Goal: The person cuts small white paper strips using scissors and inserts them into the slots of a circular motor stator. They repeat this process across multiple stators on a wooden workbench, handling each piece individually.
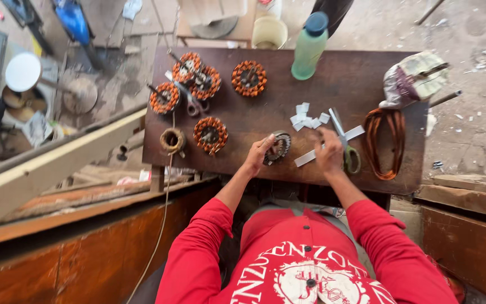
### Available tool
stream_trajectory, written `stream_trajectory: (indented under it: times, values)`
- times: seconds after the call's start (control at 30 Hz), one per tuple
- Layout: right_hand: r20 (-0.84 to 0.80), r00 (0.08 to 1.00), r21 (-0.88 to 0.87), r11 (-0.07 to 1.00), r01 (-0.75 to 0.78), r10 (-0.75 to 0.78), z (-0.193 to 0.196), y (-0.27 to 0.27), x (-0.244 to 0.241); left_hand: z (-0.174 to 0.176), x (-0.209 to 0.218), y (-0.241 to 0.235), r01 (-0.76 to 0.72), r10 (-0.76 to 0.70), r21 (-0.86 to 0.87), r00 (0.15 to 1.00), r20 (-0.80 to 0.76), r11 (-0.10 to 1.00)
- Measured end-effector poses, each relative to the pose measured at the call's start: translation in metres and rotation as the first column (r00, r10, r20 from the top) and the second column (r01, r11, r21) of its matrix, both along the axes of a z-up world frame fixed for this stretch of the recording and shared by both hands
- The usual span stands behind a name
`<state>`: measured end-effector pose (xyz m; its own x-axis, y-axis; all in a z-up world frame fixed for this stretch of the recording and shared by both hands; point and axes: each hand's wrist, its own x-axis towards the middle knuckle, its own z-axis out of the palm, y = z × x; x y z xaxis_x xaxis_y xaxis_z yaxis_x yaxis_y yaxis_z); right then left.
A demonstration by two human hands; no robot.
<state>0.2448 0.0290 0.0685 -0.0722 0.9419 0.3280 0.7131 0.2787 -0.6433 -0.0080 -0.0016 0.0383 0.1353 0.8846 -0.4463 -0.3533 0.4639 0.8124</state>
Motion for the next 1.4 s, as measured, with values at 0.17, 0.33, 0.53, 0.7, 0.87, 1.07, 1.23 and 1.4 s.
stream_trajectory:
  times: [0.17,0.33,0.53,0.7,0.87,1.07,1.23,1.4]
  values:
    - [0.177,0.984,-0.156,0.987,0.043,-0.015,-0.006,0.058,0.025,-0.004,0.022,0.014,-0.102,0.093,-0.068,0.988,-0.121,0.992]
    - [0.361,0.926,-0.413,0.909,0.05,0.113,-0.013,0.095,0.029,-0.009,0.049,0.017,-0.109,0.131,0.122,0.973,-0.19,0.987]
    - [0.451,0.88,-0.543,0.828,0.138,0.149,0.006,0.118,0.018,-0.002,0.036,0.013,-0.013,0.024,0.107,0.995,-0.101,0.994]
    - [0.129,0.989,-0.124,0.989,0.085,-0.069,0.029,0.059,0.019,-0.003,0.027,0.008,-0.082,0.083,-0.057,0.996,0.026,0.995]
    - [-0.06,0.997,-0.088,0.995,-0.053,0.048,0.031,-0.017,0.004,-0.018,0.021,0.018,-0.109,0.114,-0.123,0.993,0.027,0.986]
    - [-0.216,0.968,-0.141,0.977,-0.157,0.124,0.007,-0.055,-0.017,-0.022,0.02,0.029,0.009,-0.024,-0.108,0.991,-0.132,0.994]
    - [-0.136,0.959,-0.021,0.967,-0.254,0.249,-0.007,-0.071,-0.028,-0.022,0.009,0.024,0.068,-0.077,-0.084,0.991,-0.111,0.994]
    - [-0.186,0.922,0.0,0.938,-0.345,0.339,-0.004,-0.056,-0.043,-0.017,0.005,0.021,-0.029,0.056,-0.195,0.99,0.132,0.98]
